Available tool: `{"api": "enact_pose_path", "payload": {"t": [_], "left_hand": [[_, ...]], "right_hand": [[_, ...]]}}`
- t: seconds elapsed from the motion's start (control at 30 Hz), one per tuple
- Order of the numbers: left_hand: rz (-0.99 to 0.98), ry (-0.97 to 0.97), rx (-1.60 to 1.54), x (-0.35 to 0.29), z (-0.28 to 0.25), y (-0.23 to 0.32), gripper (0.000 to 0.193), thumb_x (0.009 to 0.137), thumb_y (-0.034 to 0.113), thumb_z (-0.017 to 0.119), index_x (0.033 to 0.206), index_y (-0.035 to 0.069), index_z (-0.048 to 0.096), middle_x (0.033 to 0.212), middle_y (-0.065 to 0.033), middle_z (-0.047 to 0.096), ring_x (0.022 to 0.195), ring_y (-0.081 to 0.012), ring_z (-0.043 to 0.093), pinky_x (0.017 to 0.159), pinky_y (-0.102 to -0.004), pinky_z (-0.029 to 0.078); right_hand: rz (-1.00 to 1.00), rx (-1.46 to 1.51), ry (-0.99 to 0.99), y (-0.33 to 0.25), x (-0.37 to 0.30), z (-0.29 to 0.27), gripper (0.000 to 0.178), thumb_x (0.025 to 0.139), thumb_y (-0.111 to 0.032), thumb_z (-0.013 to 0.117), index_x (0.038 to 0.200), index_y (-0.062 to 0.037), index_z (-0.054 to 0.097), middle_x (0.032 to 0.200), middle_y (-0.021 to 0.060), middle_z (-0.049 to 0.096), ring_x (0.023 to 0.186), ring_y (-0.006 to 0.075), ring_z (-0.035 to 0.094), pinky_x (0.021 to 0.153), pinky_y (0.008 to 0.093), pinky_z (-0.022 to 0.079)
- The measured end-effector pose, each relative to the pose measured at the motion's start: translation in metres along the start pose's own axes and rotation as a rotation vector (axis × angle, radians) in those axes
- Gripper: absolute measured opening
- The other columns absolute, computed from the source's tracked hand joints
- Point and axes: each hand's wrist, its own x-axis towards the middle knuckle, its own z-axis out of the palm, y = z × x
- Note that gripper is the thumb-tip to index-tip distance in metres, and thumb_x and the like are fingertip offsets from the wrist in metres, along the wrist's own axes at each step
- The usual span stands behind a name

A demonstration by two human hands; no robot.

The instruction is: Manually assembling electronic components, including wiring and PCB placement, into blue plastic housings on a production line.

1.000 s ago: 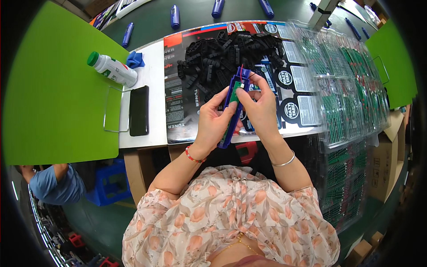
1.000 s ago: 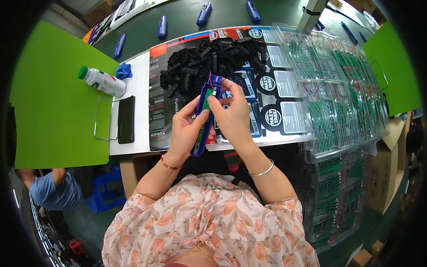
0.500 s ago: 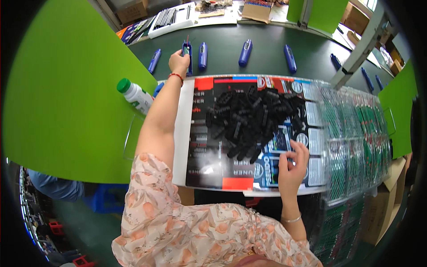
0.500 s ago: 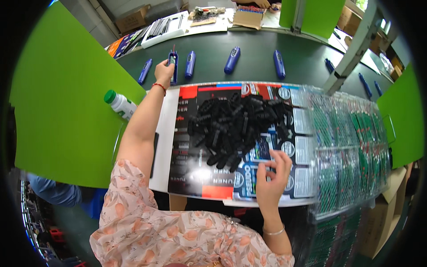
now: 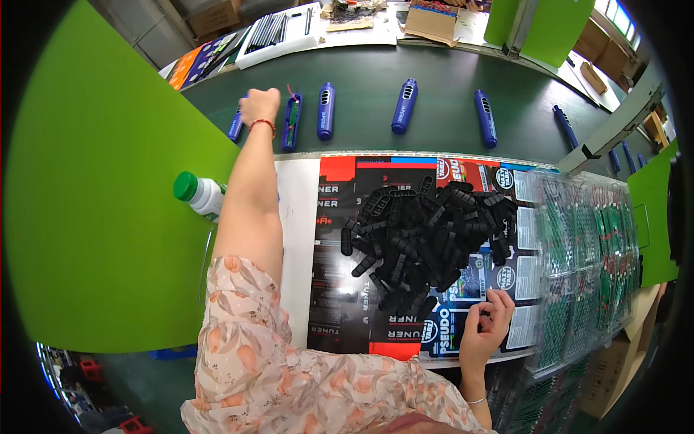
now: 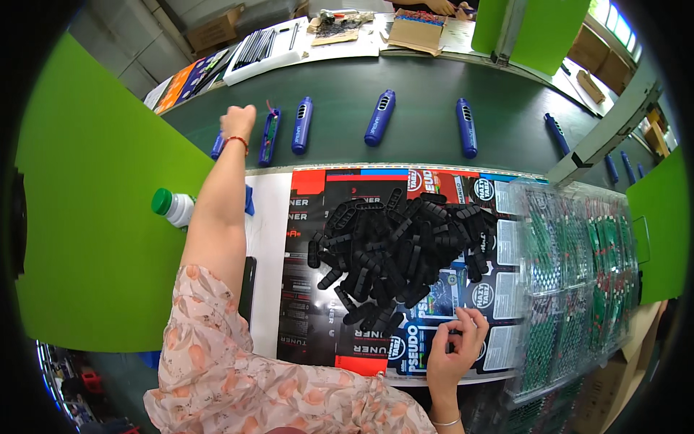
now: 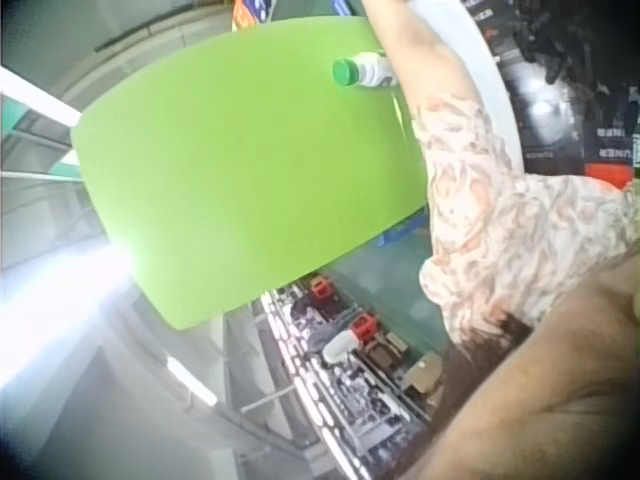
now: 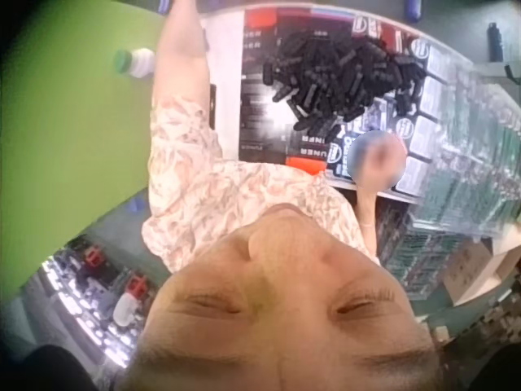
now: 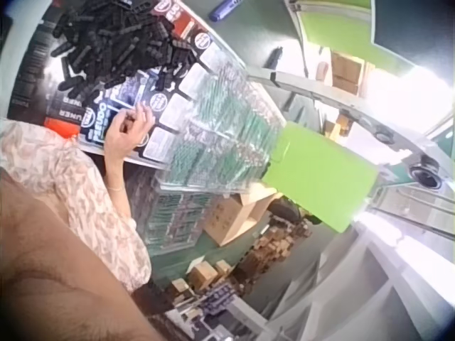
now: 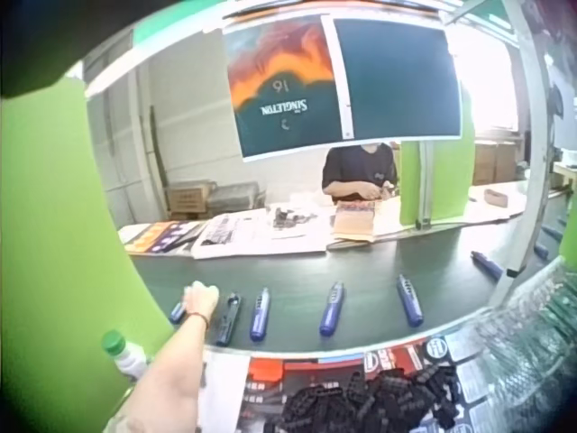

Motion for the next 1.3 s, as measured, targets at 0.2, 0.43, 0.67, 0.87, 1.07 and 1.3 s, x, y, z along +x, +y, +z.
{"api": "enact_pose_path", "payload": {"t": [0.2, 0.43, 0.67, 0.87, 1.07, 1.3], "left_hand": [[-0.234, 0.021, 0.57, 0.029, 0.02, -0.039, 0.054, 0.099, 0.027, 0.038, 0.149, 0.007, 0.032, 0.146, -0.0289, 0.038, 0.132, -0.047, 0.039, 0.109, -0.0561, 0.027], [-0.136, -0.003, 0.456, 0.061, 0.025, -0.061, 0.038, 0.098, 0.02, 0.043, 0.128, -0.003, 0.051, 0.128, -0.0208, 0.056, 0.118, -0.0362, 0.053, 0.095, -0.0461, 0.047], [0.287, 0.284, 0.209, 0.02, 0.007, -0.003, 0.039, 0.087, 0.018, 0.059, 0.112, -0.009, 0.047, 0.107, -0.026, 0.059, 0.095, -0.0419, 0.065, 0.082, -0.0473, 0.056], [0.686, -0.418, 0.269, -0.087, -0.039, 0.057, 0.047, 0.079, 0.011, 0.057, 0.113, -0.018, 0.041, 0.095, -0.0388, 0.063, 0.096, -0.0489, 0.064, 0.085, -0.0451, 0.054], [0.917, -0.667, 0.329, -0.194, -0.065, -0.001, 0.058, 0.079, 0.015, 0.055, 0.122, -0.018, 0.034, 0.088, -0.0383, 0.061, 0.085, -0.0485, 0.065, 0.08, -0.0507, 0.052], [0.807, -0.73, 0.48, -0.149, -0.055, 0.03, 0.047, 0.085, 0.029, 0.06, 0.106, -0.013, 0.056, 0.088, -0.0309, 0.066, 0.081, -0.0403, 0.069, 0.075, -0.0466, 0.055]], "right_hand": [[0.004, -0.031, -0.016, -0.001, 0.001, 0.0, 0.033, 0.08, 0.012, 0.06, 0.111, 0.0013, 0.061, 0.117, 0.0123, 0.05, 0.079, 0.0128, 0.058, 0.055, 0.0197, 0.048], [-0.051, -0.113, -0.046, -0.006, 0.005, -0.001, 0.027, 0.079, 0.01, 0.062, 0.103, 0.0, 0.064, 0.11, 0.0101, 0.056, 0.076, 0.0134, 0.059, 0.055, 0.0211, 0.048], [-0.072, -0.082, -0.054, -0.007, 0.003, -0.004, 0.024, 0.079, 0.01, 0.062, 0.101, 0.0004, 0.065, 0.108, 0.0102, 0.057, 0.075, 0.0138, 0.059, 0.054, 0.0213, 0.048], [-0.074, -0.002, -0.108, -0.007, 0.005, -0.004, 0.023, 0.079, 0.011, 0.063, 0.1, 0.0006, 0.066, 0.109, 0.0101, 0.057, 0.075, 0.0131, 0.061, 0.055, 0.0214, 0.05], [-0.127, 0.065, -0.138, -0.004, 0.005, -0.007, 0.023, 0.079, 0.009, 0.063, 0.1, 0.0001, 0.066, 0.11, 0.0104, 0.057, 0.073, 0.0134, 0.061, 0.056, 0.0223, 0.051], [-0.122, 0.07, -0.11, -0.004, 0.006, -0.008, 0.023, 0.079, 0.008, 0.064, 0.1, -0.0002, 0.067, 0.11, 0.0105, 0.057, 0.071, 0.0129, 0.061, 0.053, 0.0223, 0.051]]}}
